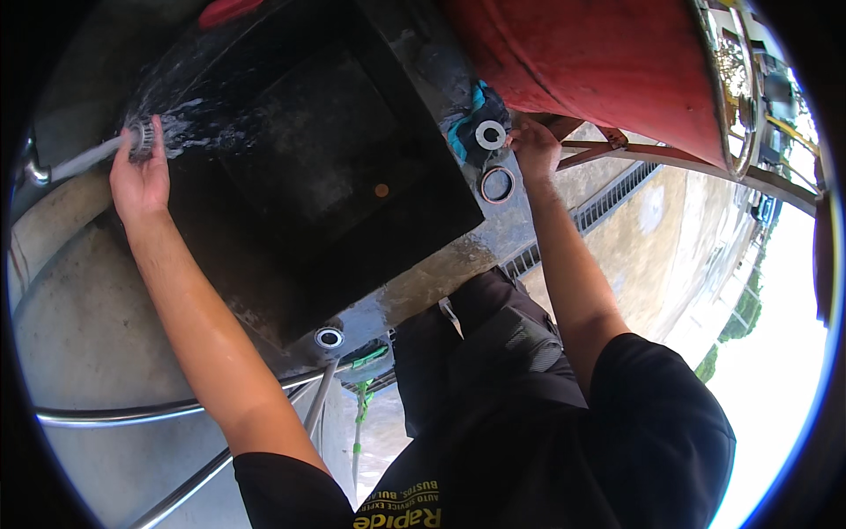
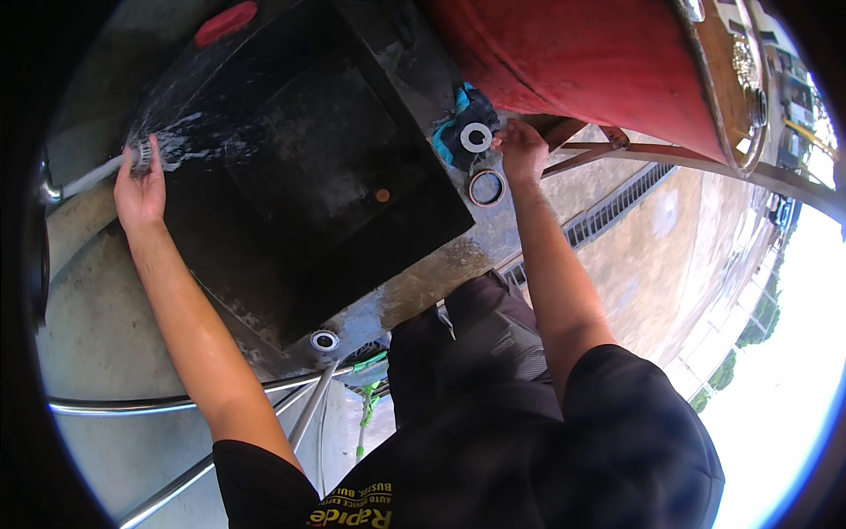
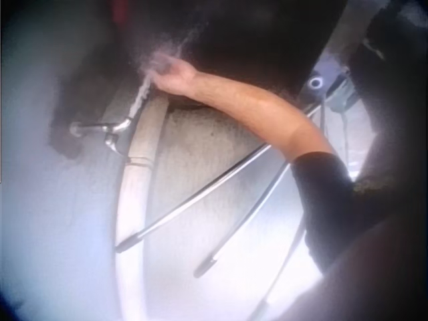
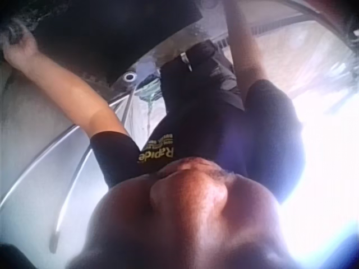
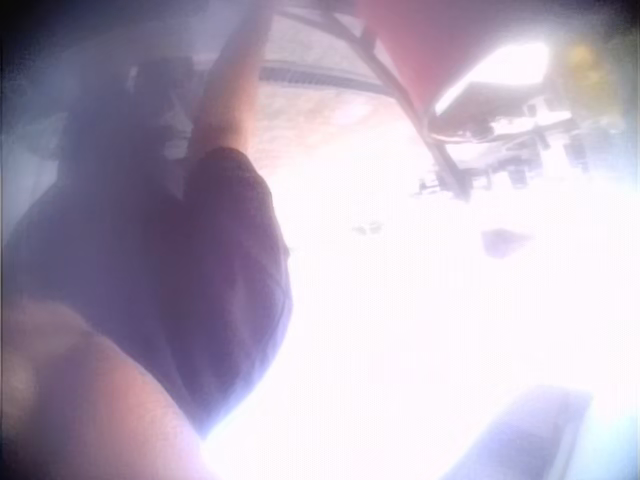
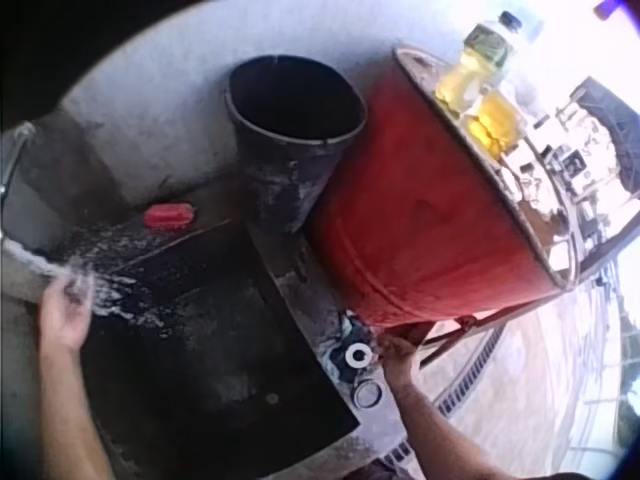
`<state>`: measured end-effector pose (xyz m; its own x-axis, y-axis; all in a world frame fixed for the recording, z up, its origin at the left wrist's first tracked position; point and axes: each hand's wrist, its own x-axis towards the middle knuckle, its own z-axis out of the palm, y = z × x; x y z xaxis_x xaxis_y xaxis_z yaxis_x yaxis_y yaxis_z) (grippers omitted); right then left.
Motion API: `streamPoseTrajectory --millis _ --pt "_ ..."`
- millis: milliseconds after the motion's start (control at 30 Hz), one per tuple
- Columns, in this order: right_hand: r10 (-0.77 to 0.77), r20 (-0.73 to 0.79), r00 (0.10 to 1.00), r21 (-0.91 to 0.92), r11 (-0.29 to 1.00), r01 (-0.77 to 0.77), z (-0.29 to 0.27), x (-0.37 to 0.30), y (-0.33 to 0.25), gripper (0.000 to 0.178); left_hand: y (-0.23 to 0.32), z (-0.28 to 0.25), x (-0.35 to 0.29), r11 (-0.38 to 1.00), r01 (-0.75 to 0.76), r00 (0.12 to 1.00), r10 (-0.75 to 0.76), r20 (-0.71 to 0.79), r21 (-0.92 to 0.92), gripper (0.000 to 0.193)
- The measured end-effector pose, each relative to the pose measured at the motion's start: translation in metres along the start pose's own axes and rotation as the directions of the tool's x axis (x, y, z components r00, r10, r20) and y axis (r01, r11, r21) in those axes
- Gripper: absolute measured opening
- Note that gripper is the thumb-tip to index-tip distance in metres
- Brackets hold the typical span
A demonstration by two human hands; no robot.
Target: The person scrubs small metal rings in a basin using a toothbrush, then rinses them under a tap and places them on a metal tray. The person repeats this process for several rings.
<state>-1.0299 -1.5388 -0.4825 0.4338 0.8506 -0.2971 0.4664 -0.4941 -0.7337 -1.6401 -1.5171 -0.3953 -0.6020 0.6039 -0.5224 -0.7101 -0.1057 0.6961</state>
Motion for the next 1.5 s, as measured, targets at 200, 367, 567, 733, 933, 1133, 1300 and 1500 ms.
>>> streamPoseTrajectory --millis 200,367,567,733,933,1133,1300,1500 --pt "-0.146 0.075 0.987 -0.507 0.846 0.163 -0.004 0.014 0.006 0.016 0.016 -0.025 0.026 0.998 -0.015 1.0 0.014 -0.017 -0.057 0.024" --pt "-0.398 0.195 0.897 -0.083 0.904 0.419 0.005 0.018 0.003 0.019 0.013 -0.006 0.011 0.999 0.043 0.999 -0.043 0.004 0.013 0.027" --pt "-0.325 0.178 0.929 -0.063 0.938 0.34 0.018 0.002 -0.04 0.041 0.018 -0.019 0.024 0.981 -0.004 0.999 0.011 -0.034 0.196 0.03" --pt "-0.266 0.391 0.881 0.177 0.961 0.211 0.051 -0.023 -0.061 0.039 0.021 -0.013 0.0 0.979 0.036 0.995 -0.054 0.084 0.199 0.028" --pt "-0.185 0.694 0.696 0.261 0.965 -0.004 0.146 -0.1 -0.186 0.037 0.013 -0.008 -0.017 0.992 0.032 0.975 -0.058 0.214 0.125 0.03" --pt "-0.254 0.876 0.41 0.446 0.75 -0.489 0.295 -0.169 -0.333 0.036 0.017 0.001 -0.029 0.973 -0.131 0.977 0.094 0.192 0.192 0.027" --pt "-0.179 0.941 0.288 0.31 0.797 -0.518 0.366 -0.204 -0.354 0.036 0.007 0.0 -0.047 0.771 -0.378 0.922 0.364 0.132 0.512 0.029" --pt "-0.221 0.904 0.365 0.418 0.635 -0.65 0.351 -0.216 -0.351 0.02 0.036 -0.001 -0.062 0.613 -0.562 0.774 0.626 0.092 0.555 0.03"
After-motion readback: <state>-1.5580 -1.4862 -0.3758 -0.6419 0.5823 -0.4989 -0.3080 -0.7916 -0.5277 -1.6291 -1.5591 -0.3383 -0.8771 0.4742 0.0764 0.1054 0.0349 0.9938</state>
